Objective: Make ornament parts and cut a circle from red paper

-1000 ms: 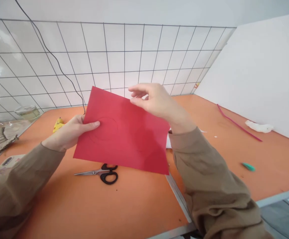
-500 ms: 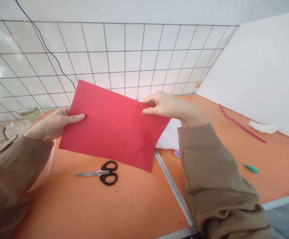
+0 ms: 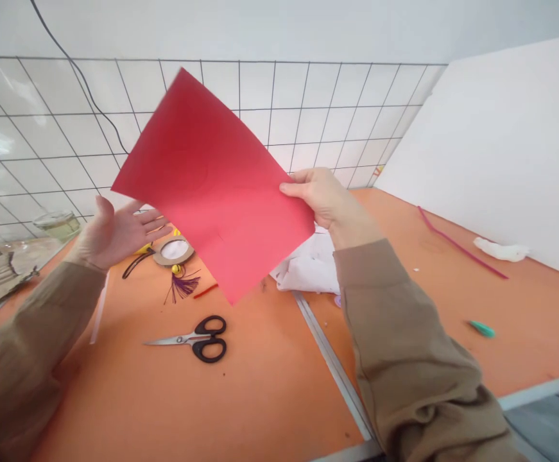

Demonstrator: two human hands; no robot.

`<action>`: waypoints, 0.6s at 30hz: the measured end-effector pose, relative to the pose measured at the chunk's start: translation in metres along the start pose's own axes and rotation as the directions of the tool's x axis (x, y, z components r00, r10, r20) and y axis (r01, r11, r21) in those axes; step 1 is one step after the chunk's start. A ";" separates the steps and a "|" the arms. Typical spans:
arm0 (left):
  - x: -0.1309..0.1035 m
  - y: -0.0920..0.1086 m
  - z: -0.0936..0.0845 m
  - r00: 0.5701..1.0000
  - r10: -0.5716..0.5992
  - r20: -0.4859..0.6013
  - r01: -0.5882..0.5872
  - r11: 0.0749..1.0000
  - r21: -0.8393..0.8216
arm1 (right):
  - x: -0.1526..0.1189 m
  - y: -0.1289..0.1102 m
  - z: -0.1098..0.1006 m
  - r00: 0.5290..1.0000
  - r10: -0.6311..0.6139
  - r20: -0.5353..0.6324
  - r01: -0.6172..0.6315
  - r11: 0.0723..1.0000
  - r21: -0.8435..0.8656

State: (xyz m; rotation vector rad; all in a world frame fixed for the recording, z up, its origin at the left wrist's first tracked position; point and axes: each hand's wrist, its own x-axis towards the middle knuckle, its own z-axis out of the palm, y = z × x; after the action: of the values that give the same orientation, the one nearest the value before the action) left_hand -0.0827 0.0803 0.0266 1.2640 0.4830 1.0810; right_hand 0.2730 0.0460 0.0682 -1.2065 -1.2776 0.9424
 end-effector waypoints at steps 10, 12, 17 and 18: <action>-0.002 -0.027 0.044 0.947 -0.071 -0.313 0.064 0.997 -0.033 | 0.010 0.022 0.018 0.996 0.032 0.082 -0.040 0.993 0.107; -0.001 -0.028 0.047 0.930 -0.060 -0.362 0.056 0.998 -0.020 | 0.010 0.024 0.017 0.993 0.014 0.117 -0.023 0.997 0.069; -0.002 -0.027 0.042 0.942 -0.033 -0.335 0.051 0.998 0.045 | 0.010 0.025 0.015 0.966 -0.019 0.256 0.010 0.999 0.038; -0.002 -0.027 0.040 0.948 -0.029 -0.318 0.050 0.997 0.060 | 0.010 0.025 0.016 0.960 -0.023 0.279 0.012 0.999 0.043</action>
State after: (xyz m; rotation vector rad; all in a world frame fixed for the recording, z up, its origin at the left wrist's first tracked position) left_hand -0.0409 0.0597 0.0129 1.1372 0.7910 1.2491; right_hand 0.2614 0.0615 0.0441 -1.0535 -1.4805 1.1515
